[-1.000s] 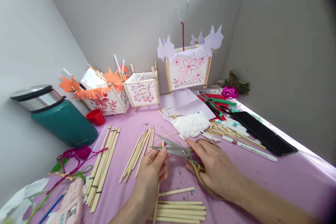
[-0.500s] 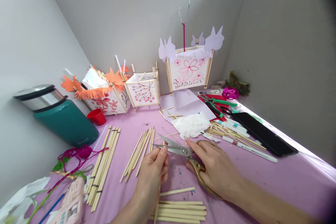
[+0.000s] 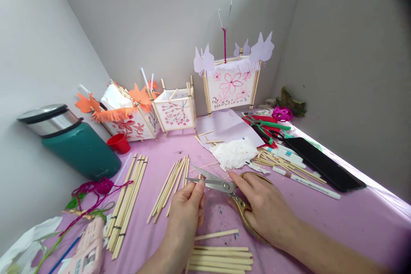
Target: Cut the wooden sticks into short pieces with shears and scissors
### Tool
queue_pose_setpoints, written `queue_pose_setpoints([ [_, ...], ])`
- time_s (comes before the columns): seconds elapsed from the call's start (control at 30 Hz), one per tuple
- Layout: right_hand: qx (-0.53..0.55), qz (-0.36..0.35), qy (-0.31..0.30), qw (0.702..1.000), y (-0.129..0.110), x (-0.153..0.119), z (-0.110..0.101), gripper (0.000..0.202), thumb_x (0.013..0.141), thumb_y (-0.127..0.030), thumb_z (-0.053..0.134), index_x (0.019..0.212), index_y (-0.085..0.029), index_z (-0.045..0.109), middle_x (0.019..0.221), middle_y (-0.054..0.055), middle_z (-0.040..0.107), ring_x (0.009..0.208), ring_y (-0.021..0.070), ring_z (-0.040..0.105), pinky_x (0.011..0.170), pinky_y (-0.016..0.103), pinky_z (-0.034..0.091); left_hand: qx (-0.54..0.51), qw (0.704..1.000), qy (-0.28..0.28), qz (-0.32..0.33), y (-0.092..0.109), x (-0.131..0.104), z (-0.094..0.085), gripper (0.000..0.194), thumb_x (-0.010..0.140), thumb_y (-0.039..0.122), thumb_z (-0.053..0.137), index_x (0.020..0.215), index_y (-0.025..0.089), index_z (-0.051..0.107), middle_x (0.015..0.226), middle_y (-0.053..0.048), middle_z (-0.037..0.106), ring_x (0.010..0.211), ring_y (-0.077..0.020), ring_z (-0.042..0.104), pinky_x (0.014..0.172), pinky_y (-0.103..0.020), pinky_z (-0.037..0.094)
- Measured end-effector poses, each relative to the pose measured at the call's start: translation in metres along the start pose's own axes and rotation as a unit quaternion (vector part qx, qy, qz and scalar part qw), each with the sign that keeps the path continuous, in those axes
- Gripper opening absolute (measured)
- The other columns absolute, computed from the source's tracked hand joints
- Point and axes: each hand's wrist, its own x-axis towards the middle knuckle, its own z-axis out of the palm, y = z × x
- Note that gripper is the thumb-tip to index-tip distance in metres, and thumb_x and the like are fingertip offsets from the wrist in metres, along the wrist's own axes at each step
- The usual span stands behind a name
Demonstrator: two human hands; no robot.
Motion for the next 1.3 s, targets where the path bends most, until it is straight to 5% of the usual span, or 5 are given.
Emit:
queue_pose_setpoints([
  [0.37, -0.022, 0.004, 0.031, 0.999, -0.0013, -0.0008, 0.0008, 0.066, 0.068, -0.009, 0.048, 0.134, -0.012, 0.045, 0.092, 0.01, 0.057, 0.082, 0.0238, 0.054, 0.074, 0.038, 0.046, 0.021, 0.999, 0.026, -0.016, 0.0043, -0.0041, 0.0024, 0.048, 0.069, 0.058, 0.066, 0.056, 0.02, 0.039, 0.043, 0.01, 0.028, 0.037, -0.004, 0.017, 0.037, -0.02, 0.012],
  [0.73, 0.008, 0.003, -0.01, 1.0, -0.0003, -0.0031, 0.0021, 0.059, 0.077, -0.014, 0.053, 0.135, -0.014, 0.044, 0.091, 0.008, 0.056, 0.082, 0.0232, 0.054, 0.074, 0.038, 0.046, -0.052, 0.999, -0.016, -0.004, 0.0024, -0.0025, 0.0031, 0.043, 0.066, 0.05, 0.072, 0.062, 0.019, 0.043, 0.05, 0.01, 0.03, 0.042, -0.0034, 0.017, 0.04, -0.018, 0.013],
  [1.3, -0.012, 0.005, 0.024, 1.0, -0.0018, -0.0034, 0.0029, 0.068, 0.069, -0.009, 0.05, 0.137, -0.013, 0.042, 0.093, 0.01, 0.056, 0.083, 0.0245, 0.054, 0.075, 0.039, 0.047, 0.041, 0.998, 0.039, 0.001, 0.0023, -0.0028, 0.0037, 0.048, 0.072, 0.056, 0.063, 0.053, 0.02, 0.039, 0.043, 0.01, 0.027, 0.037, -0.0038, 0.017, 0.037, -0.021, 0.012],
])
